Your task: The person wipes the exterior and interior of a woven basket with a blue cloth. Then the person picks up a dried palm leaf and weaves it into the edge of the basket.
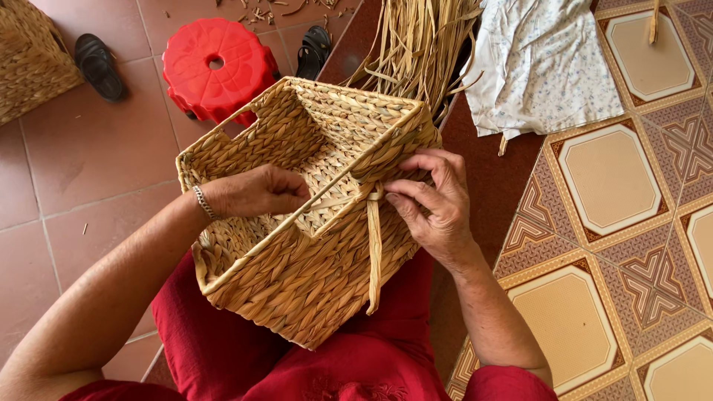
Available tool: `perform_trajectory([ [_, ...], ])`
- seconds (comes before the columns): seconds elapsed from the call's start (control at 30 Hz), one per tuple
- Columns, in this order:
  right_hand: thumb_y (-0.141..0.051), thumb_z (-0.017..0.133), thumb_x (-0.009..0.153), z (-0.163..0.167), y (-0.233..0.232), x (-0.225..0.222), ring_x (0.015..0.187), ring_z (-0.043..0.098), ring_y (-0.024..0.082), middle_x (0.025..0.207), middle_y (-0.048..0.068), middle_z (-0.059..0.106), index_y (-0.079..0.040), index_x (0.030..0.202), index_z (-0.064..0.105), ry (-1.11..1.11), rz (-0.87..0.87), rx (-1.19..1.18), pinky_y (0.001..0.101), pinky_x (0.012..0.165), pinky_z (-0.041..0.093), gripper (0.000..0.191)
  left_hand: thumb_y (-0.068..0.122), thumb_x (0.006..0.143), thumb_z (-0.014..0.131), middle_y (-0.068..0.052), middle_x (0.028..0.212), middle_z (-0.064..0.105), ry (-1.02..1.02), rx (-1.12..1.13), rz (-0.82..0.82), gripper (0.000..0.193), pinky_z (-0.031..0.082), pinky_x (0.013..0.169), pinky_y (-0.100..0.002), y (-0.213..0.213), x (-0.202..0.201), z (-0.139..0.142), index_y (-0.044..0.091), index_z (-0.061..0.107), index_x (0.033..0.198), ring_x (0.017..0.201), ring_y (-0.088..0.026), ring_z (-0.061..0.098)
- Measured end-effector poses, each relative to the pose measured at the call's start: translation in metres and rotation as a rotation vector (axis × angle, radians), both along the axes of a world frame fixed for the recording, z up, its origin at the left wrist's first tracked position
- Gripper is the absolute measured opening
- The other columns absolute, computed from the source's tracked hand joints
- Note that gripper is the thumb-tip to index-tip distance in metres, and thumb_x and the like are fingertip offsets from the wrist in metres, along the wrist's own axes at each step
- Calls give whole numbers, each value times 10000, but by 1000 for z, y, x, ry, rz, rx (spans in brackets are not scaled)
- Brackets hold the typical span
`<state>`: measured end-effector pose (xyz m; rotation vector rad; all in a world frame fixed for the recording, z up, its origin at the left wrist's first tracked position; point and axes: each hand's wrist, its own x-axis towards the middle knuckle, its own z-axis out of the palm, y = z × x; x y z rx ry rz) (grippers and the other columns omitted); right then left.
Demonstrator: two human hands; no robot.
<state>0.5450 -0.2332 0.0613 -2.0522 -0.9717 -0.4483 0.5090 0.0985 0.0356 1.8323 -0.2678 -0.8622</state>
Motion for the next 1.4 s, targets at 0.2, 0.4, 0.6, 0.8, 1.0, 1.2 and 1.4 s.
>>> perform_trajectory([
  [0.2, -272, 904, 829, -7, 15, -3, 1189, 526, 248, 1119, 27, 632, -140, 932, 747, -55, -100, -26, 403, 1073, 478, 230, 188, 987, 608, 56, 802, 684, 20, -57, -53, 185, 538, 698, -257, 2, -15, -2, 56, 734, 1018, 759, -33, 578],
  [0.4, -220, 898, 834, 2, 12, -16, 1320, 532, 290, 1263, 41, 631, -155, 1181, 696, -114, -96, -128, 463, 1158, 418, 406, 208, 959, 653, 26, 805, 715, -40, 57, -64, 183, 546, 725, -289, 4, -21, -5, 55, 748, 995, 788, -52, 592],
  [0.6, -167, 869, 829, 0, 4, -26, 1383, 490, 308, 1320, 55, 601, -231, 1239, 694, -128, -63, -172, 479, 1186, 373, 450, 251, 959, 661, 4, 820, 718, -104, 90, -83, 219, 561, 739, -298, 3, -24, 1, 55, 747, 1003, 797, -81, 619],
  [0.8, -240, 817, 901, -9, 16, -36, 1326, 505, 307, 1342, 107, 588, -246, 1256, 667, -264, -28, -50, 505, 1136, 446, 386, 277, 920, 664, -1, 838, 770, -96, 227, 156, 238, 568, 719, -308, 34, -46, 37, 137, 769, 1082, 768, -90, 645],
  [1.0, -261, 760, 987, -13, 22, -63, 1337, 560, 269, 1346, 38, 663, -196, 1283, 646, -204, 136, -28, 353, 1064, 582, 324, 323, 824, 747, -47, 929, 745, -1023, 898, 234, 132, 483, 731, -414, 74, -70, 47, 237, 808, 905, 880, -246, 639],
  [1.2, -191, 815, 924, -11, 15, -68, 1048, 552, 175, 1272, 26, 687, -148, 1283, 694, -277, 60, -105, 280, 867, 570, 381, 217, 1084, 707, -116, 892, 733, -867, 995, 623, 114, 537, 695, -438, 76, -43, 30, 119, 760, 1060, 804, -284, 718],
  [1.4, -26, 787, 886, -12, 15, -64, 1032, 593, 205, 1189, 79, 626, -88, 1305, 688, -220, 61, -148, 315, 863, 590, 435, 112, 940, 696, -36, 1038, 802, -442, -356, 1148, 198, 617, 877, -361, 86, 3, 23, 157, 781, 1113, 951, -168, 801],
])
